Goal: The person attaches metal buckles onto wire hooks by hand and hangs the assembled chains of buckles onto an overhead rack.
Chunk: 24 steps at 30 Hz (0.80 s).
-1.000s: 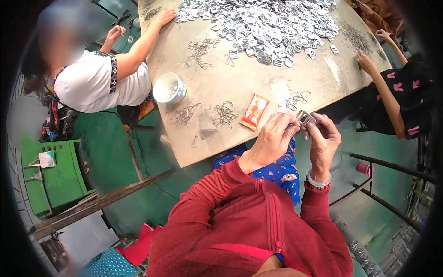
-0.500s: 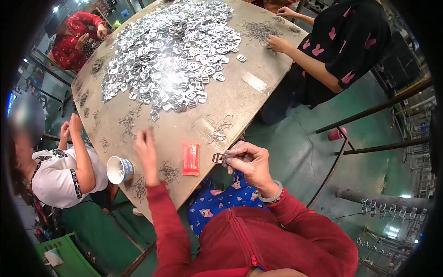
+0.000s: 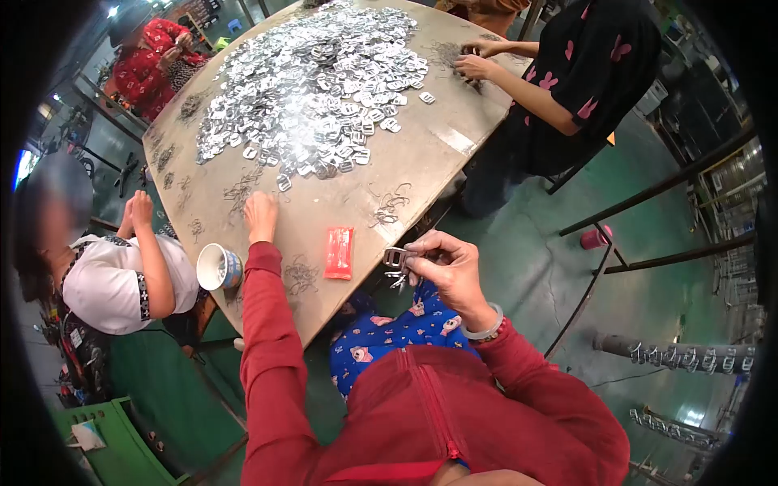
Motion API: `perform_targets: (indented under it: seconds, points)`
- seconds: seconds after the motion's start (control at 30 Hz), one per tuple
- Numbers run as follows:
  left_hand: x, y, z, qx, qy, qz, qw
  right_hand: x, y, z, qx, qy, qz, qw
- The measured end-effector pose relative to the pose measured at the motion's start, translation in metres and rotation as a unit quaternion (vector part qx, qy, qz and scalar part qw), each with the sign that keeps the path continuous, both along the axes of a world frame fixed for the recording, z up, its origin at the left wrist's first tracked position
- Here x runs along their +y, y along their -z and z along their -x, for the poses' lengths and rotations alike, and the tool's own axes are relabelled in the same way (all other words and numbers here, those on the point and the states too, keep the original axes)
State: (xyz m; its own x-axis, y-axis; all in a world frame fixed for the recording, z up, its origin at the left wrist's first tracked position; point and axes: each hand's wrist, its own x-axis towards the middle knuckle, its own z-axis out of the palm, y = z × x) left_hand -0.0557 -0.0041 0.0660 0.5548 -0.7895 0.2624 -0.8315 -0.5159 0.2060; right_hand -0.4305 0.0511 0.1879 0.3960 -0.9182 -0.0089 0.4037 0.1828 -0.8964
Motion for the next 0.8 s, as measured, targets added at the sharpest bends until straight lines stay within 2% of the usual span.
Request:
perform_targets:
  seconds: [0.27, 0.37, 0.47, 0.57, 0.6, 0.63, 0.7, 0.8]
  points:
    - [-0.001, 0.009, 0.011, -0.025, 0.044, -0.027, 0.998, 0.011, -0.007, 0.01, 0.01, 0.021, 0.045, 0.999]
    - [0.02, 0.015, 0.026, -0.054, 0.049, 0.008, 0.997, 0.01, -0.003, 0.014, 0.02, 0.025, 0.04, 0.999]
    - [0.043, 0.006, 0.034, -0.025, 0.087, 0.044, 0.995, 0.009, -0.004, 0.014, 0.038, 0.034, 0.063, 0.997]
    - [0.052, 0.002, 0.018, -0.121, 0.149, 0.13, 0.973, 0.005, -0.003, 0.014, 0.064, 0.025, 0.084, 0.994]
    - [0.053, -0.009, 0.016, -0.088, 0.154, 0.076, 0.981, 0.004, -0.003, 0.014, 0.078, 0.019, 0.086, 0.993]
    - [0.048, -0.021, 0.02, -0.02, 0.109, 0.079, 0.991, 0.004, 0.0, 0.012, 0.068, 0.023, 0.086, 0.994]
    - [0.038, -0.011, 0.002, -0.01, 0.171, 0.119, 0.978, 0.004, 0.003, 0.009, 0.045, 0.032, 0.092, 0.994]
    - [0.036, -0.034, 0.015, 0.164, 0.146, 0.083, 0.972, 0.006, 0.005, 0.007, 0.041, 0.051, 0.085, 0.994]
